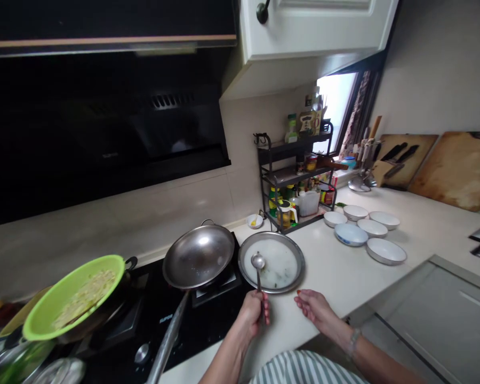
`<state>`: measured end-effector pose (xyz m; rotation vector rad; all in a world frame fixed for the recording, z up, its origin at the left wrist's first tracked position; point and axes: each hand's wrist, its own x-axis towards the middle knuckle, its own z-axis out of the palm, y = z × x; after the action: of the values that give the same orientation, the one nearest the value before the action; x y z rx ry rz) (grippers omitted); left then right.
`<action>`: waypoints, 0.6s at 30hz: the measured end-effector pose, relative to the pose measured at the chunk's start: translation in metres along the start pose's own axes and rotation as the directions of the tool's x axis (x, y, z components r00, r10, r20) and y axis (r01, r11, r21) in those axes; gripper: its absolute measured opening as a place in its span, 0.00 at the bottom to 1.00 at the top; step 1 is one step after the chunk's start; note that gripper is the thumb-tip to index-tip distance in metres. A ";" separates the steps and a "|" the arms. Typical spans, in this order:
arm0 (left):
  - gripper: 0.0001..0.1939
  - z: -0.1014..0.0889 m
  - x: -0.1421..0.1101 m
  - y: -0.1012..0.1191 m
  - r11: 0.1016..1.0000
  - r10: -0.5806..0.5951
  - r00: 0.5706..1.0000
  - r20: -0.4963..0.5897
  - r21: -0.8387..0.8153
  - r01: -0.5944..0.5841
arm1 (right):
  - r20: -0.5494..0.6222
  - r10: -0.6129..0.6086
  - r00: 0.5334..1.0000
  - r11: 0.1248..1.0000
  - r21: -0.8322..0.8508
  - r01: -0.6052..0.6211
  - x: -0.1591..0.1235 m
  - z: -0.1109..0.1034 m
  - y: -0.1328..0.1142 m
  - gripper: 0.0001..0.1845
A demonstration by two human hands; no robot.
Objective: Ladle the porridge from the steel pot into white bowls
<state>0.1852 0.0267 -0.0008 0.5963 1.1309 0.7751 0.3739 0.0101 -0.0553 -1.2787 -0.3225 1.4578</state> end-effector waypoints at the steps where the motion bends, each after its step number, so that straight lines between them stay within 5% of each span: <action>1: 0.11 0.000 0.001 0.000 1.000 -0.001 1.000 -0.014 -0.003 0.001 | 0.017 0.007 1.000 1.000 0.009 -0.008 0.014 -0.006 -0.004 0.10; 5: 0.12 0.010 0.008 -0.004 0.999 -0.022 0.998 -0.059 -0.037 0.020 | 0.148 0.059 0.987 0.998 -0.004 -0.059 0.056 -0.025 -0.016 0.09; 11: 0.10 0.042 0.016 -0.012 0.994 -0.014 0.983 -0.185 -0.112 -0.007 | 0.286 0.172 0.943 0.985 -0.054 -0.163 0.082 -0.052 -0.039 0.13; 18: 0.08 0.075 0.015 -0.018 0.991 0.009 0.947 -0.320 -0.124 -0.051 | 0.414 0.236 0.879 0.968 -0.179 -0.176 0.101 -0.050 -0.062 0.12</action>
<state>0.2637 0.0252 0.0009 0.3853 1.3566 0.9893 0.4683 0.0940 -0.0783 -1.1086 -0.6043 1.9359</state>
